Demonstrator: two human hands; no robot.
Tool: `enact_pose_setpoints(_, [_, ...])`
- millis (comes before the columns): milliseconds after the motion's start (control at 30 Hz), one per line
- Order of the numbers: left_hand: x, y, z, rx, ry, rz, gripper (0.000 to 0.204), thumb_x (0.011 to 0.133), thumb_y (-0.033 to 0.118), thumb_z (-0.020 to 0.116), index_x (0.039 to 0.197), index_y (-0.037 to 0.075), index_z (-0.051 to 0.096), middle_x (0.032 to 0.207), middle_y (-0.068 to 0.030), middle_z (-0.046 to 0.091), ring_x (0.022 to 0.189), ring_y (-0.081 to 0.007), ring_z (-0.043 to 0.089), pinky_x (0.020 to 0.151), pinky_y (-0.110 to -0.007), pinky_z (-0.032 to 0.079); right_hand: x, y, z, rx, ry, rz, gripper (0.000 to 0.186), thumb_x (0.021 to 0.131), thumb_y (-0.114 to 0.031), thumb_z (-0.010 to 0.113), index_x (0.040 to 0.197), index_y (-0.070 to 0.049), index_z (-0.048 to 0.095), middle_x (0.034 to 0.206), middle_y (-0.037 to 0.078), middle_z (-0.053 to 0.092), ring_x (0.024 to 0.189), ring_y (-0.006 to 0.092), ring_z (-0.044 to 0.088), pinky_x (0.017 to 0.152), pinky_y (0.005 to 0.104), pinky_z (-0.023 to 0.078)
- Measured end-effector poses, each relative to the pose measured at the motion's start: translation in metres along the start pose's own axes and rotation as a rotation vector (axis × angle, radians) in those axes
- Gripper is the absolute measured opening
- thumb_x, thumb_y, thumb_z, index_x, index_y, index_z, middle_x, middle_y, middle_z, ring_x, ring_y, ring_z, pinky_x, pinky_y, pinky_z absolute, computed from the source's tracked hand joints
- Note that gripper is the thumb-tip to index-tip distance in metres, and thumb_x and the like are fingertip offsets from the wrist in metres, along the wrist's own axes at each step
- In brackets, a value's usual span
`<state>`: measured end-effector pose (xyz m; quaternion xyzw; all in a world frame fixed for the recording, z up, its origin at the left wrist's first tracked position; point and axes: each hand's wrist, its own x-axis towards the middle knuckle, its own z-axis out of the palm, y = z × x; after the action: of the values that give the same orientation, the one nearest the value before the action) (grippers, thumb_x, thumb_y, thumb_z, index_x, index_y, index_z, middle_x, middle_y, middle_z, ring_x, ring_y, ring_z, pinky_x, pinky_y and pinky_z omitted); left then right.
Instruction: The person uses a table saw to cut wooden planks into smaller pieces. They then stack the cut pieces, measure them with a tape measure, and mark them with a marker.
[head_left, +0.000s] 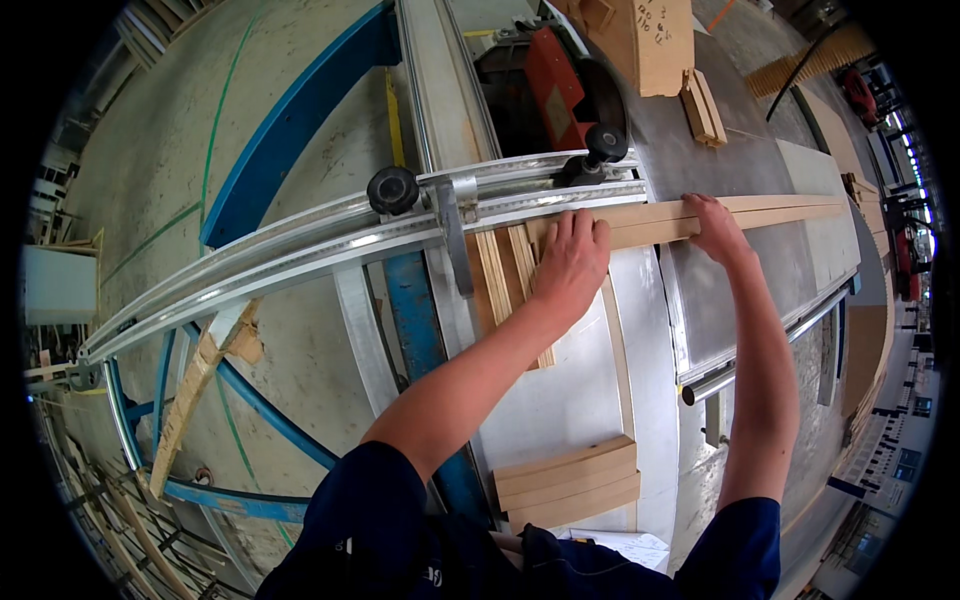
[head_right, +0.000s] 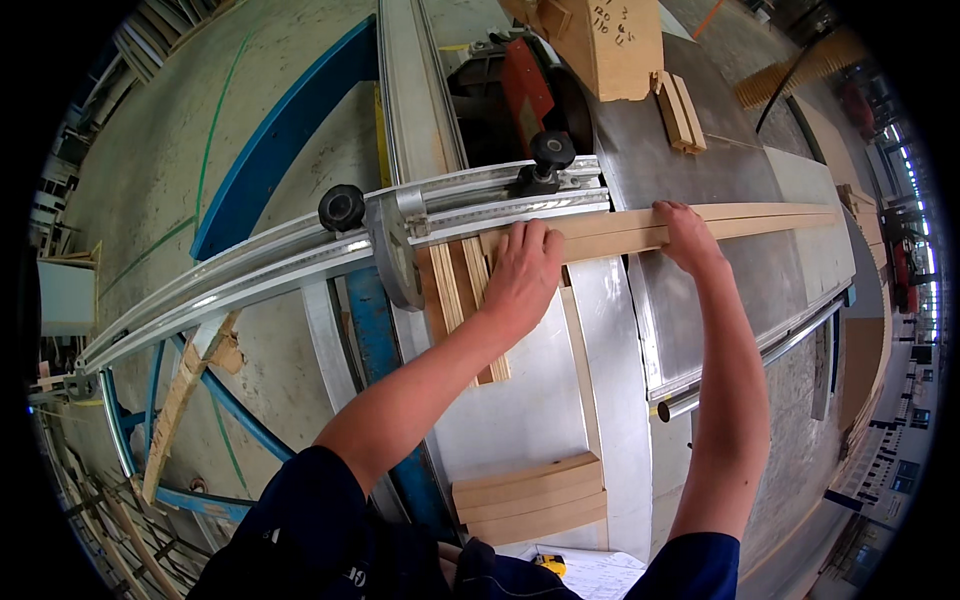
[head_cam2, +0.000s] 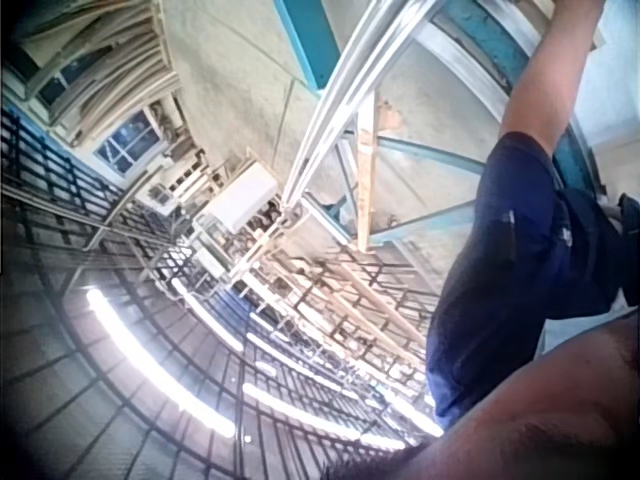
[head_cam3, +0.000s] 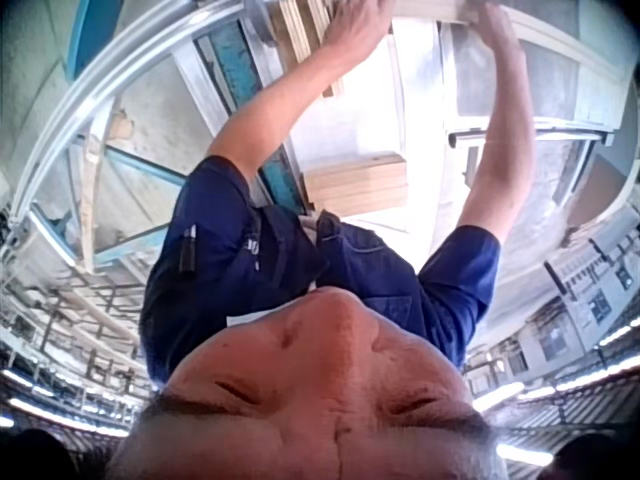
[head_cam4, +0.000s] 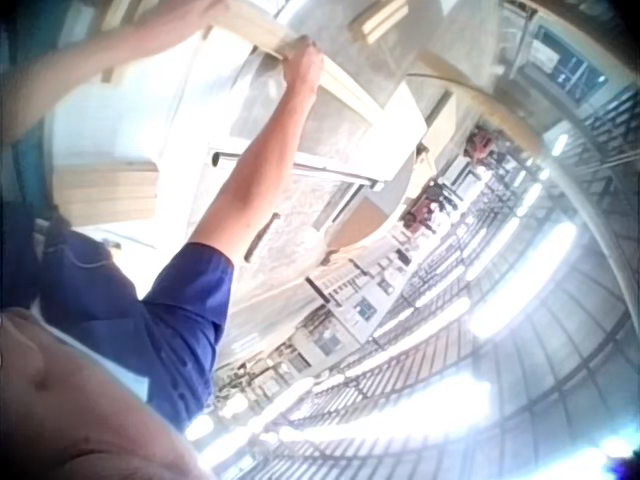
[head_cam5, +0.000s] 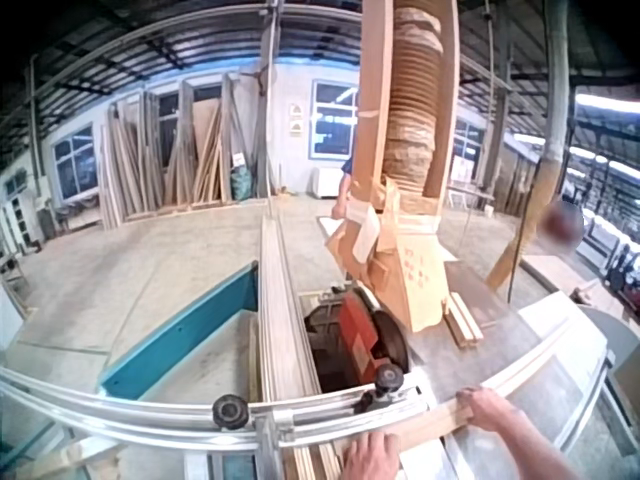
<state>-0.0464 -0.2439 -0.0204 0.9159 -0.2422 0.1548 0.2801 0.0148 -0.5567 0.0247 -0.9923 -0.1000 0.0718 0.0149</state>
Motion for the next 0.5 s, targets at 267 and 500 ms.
enact_pose_setpoints(267, [-0.001, -0.004, -0.002, -0.034, -0.029, -0.038, 0.022, 0.083, -0.003, 0.061, 0.104, -0.001, 0.058, 0.108, -0.0172, 0.053, 0.105, -0.0329, 0.053, 0.089, -0.045, 0.044, 0.001, -0.008, -0.011, 0.042, -0.044, -0.003, 0.078, 0.063, 0.002, 0.086, 0.137, 0.0, 0.06, 0.136, 0.02, 0.066, 0.125, 0.0406, 0.062, 0.11, 0.0441, 0.052])
enact_pose_setpoints(500, [-0.006, -0.005, -0.009, -0.068, -0.086, 0.003, 0.028, 0.088, 0.0, 0.06, 0.115, -0.001, 0.063, 0.116, -0.0161, 0.054, 0.114, -0.0334, 0.053, 0.097, -0.046, 0.045, 0.0, -0.01, -0.017, 0.036, -0.086, -0.016, 0.076, 0.061, -0.004, 0.092, 0.131, 0.0, 0.063, 0.128, 0.021, 0.069, 0.122, 0.041, 0.063, 0.107, 0.0448, 0.053])
